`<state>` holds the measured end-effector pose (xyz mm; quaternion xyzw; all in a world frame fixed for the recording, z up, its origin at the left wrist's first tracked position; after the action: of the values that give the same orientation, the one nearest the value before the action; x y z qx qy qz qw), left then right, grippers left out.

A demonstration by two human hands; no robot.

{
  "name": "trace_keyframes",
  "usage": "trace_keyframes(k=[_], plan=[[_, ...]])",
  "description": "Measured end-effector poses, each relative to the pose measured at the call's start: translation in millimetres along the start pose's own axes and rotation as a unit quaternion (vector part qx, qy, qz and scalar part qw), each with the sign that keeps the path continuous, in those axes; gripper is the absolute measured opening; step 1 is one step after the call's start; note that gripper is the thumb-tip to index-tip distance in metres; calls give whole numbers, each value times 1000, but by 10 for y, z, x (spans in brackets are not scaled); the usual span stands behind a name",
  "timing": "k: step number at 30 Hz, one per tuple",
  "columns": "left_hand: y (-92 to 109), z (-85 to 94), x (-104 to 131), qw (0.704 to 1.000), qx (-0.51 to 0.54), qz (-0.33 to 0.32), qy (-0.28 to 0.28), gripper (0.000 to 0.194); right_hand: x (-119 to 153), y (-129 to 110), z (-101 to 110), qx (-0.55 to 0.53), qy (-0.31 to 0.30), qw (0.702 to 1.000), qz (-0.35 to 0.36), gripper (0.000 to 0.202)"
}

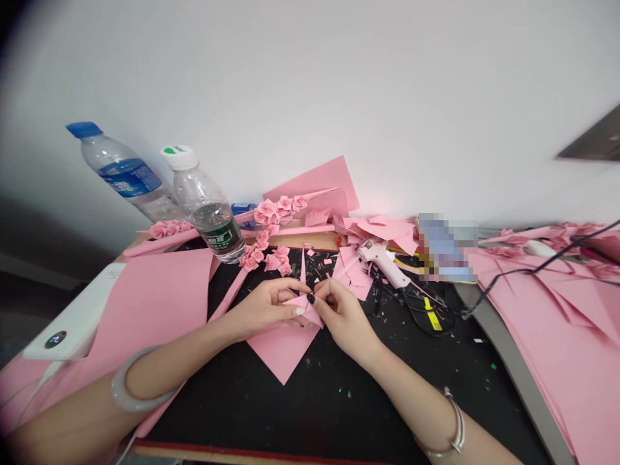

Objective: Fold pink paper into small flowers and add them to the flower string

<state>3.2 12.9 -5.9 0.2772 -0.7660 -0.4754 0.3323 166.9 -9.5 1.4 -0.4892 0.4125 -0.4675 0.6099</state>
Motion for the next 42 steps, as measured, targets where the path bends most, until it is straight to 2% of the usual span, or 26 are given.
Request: trace_keyframes(k=[11, 18, 23, 29, 36, 42], plan=[[41, -40, 24, 1000, -17, -9, -25, 26, 7, 12, -42, 23, 42, 999, 6, 16], [-28, -42, -1, 997, -68, -36, 7, 31, 27, 4, -62, 40, 28, 999, 16, 15], [-45, -41, -4, 997, -72, -33, 17, 31, 14, 13, -51, 45, 31, 998, -9, 15], [-37, -34, -6, 997, -70, -25, 18, 30, 20, 17, -36, 27, -11, 998, -64, 16], [-27, -32, -4, 997, -74, -25, 21, 31, 25, -52, -21, 84, -32, 996, -29, 19], [-24, -44, 7, 997, -74, -23, 16, 31, 21, -18, -17, 144, -36, 989, 16, 21]])
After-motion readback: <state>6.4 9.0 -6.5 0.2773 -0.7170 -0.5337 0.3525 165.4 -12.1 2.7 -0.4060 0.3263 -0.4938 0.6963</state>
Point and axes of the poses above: each hand's wrist, its own x-axis away from the middle knuckle, its own z-axis out of the back of the hand, y = z × x, the point moved 1 cm from there along -x, towards the middle knuckle, and after that the axes turned 1 degree about z, right-handed, at the moved point
